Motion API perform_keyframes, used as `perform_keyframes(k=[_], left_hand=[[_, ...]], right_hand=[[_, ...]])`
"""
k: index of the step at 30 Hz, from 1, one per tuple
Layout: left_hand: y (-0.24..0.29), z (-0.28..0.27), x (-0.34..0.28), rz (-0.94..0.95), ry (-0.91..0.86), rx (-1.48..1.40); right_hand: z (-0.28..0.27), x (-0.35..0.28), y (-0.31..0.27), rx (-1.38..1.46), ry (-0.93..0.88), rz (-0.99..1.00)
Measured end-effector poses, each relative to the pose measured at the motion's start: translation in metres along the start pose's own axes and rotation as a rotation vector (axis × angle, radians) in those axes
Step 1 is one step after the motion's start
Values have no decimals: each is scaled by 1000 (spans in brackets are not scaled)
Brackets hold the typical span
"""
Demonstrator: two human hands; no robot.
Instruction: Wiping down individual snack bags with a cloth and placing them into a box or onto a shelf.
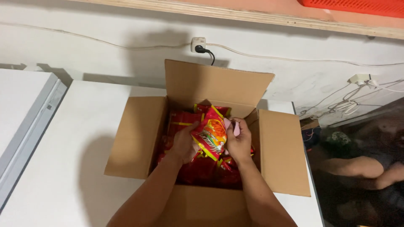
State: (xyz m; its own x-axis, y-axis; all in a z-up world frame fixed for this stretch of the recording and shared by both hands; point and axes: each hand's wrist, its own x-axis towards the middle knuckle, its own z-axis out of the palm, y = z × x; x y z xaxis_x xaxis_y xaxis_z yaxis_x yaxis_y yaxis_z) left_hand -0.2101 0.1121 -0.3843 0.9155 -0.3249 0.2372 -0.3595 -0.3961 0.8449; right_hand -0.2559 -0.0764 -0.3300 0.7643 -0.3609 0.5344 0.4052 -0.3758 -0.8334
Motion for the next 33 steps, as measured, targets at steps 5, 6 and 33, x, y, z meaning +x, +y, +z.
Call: perform_keyframes(k=[5, 6, 33], left_hand=[[36, -11, 15, -666, -134, -1783], [27, -4, 14, -495, -213, -1824], [54, -20, 1, -310, -176, -361]], right_hand=[[8, -4, 10, -8, 139, 308], [10, -6, 1, -154, 200, 336], [14, -9, -34, -409, 78, 307]])
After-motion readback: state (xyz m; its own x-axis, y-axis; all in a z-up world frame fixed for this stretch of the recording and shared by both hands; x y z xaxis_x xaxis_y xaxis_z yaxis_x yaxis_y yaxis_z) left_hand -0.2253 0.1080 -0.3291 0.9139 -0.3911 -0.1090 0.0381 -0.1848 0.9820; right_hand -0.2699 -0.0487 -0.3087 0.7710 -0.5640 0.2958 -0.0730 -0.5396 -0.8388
